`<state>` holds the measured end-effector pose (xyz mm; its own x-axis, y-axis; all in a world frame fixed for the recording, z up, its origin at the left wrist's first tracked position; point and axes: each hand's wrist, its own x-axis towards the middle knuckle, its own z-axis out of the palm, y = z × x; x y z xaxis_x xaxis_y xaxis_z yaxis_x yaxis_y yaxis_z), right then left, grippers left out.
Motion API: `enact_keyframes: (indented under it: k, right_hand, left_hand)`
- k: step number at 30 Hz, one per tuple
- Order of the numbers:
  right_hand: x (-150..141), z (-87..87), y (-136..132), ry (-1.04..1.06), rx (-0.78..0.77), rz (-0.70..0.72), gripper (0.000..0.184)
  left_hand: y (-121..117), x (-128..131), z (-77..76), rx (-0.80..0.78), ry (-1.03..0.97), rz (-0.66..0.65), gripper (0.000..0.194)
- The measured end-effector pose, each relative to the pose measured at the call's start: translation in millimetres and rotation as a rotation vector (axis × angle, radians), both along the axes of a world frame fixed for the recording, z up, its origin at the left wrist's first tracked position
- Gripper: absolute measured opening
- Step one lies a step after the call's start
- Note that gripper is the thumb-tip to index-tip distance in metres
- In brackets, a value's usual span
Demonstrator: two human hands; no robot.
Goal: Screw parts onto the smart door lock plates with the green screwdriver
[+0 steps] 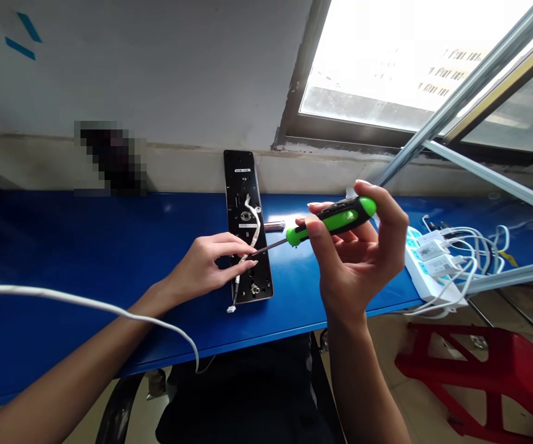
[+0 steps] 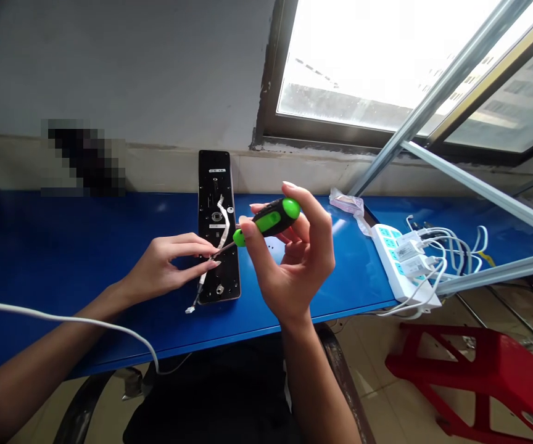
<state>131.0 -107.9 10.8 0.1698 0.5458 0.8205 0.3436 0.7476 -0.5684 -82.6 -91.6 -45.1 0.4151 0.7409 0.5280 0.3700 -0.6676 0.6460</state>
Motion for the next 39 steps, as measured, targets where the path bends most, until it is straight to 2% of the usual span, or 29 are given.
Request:
enact_keyframes:
  k: [5, 9, 12, 21, 32, 39]
  right_hand:
    - [-7.1, -3.1, 1.5, -0.01, -0.024, -0.002, 0.047]
    - [-11.1, -2.4, 1.5, 0.081, -0.004, 0.054, 0.046]
    - [-11.8, -2.5, 1.3, 0.087, -0.007, 0.038, 0.045]
    - [-9.3, 0.2, -0.2, 0.112, 0.018, 0.057, 0.045]
    - [-10.4, -1.6, 2.4, 0.133, 0.057, 0.137, 0.053]
    - [-10.6, -3.3, 2.0, 0.11, 0.052, 0.119, 0.053]
  left_hand:
    - [0.9, -6.4, -6.6, -0.027, -0.031, 0.024, 0.011]
    - [2.2, -11.2, -6.0, -0.04, -0.023, 0.039, 0.012]
    - [3.2, -13.2, -4.9, -0.053, -0.019, 0.042, 0.011]
    - [0.7, -11.5, -3.9, -0.06, 0.027, -0.014, 0.006]
    - [1.2, -16.6, -10.9, 0.137, 0.179, -0.003, 0.014]
    - [1.8, -18.4, -12.0, 0.181, 0.243, -0.013, 0.01]
